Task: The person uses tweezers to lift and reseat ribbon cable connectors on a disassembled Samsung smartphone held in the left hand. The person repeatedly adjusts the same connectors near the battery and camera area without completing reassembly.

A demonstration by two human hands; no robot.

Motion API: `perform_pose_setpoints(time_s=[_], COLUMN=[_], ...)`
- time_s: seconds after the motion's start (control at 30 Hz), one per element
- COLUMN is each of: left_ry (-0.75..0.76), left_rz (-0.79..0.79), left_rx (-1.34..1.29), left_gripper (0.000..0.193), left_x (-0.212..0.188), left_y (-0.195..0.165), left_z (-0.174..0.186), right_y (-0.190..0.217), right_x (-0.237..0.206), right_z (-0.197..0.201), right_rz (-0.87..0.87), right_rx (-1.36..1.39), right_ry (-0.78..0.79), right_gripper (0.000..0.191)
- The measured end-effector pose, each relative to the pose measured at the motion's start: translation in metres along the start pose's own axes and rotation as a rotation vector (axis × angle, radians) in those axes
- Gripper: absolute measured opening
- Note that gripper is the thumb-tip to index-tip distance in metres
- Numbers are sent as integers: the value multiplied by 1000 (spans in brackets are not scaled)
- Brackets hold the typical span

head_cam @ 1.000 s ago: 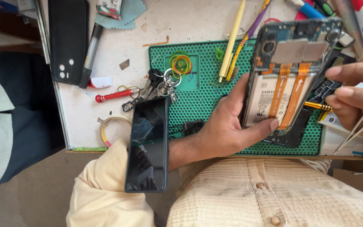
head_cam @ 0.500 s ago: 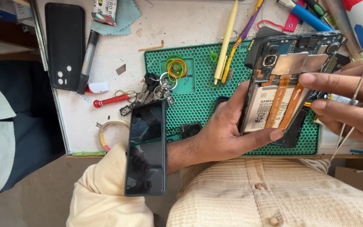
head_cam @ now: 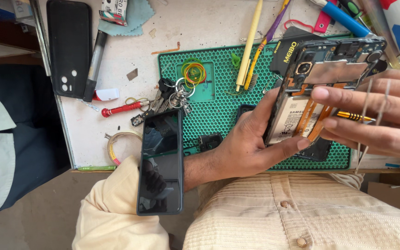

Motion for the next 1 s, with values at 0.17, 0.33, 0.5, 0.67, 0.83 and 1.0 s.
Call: perform_pose_setpoints(time_s=[0.17, 0.33, 0.5, 0.67, 0.83, 1.0], left_ry=[-4, -11, 14, 13, 7, 17], left_rz=[-6, -7, 44, 13, -3, 43], left_rx=[10, 28, 24, 37, 46, 59], left_gripper=[84, 79, 72, 71, 70, 67], left_x=[0, 1, 3, 2, 2, 3], left_y=[0, -2, -3, -4, -4, -7], left_z=[1, 0, 1, -1, -1, 0], right_y=[2, -1, 2, -1, -2, 3], right_x=[-3, -7, -26, -43, -40, -34], right_z=[2, 0, 1, 3, 3, 0], right_rz=[10, 22, -17, -108, -178, -240], right_rx=[-31, -45, -44, -74, -67, -42], right_ry=[22, -22, -56, -56, -77, -102], right_gripper=[48, 50, 52, 58, 59, 57])
Point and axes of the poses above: each hand's wrist, its own x-axis towards the middle knuckle, its own z-axis out of the back of the hand, y = z × x, the point moved 1 cm from there along x, towards the middle knuckle, and after that the axes turned 14 degrees about -y, right-handed, at the moved point
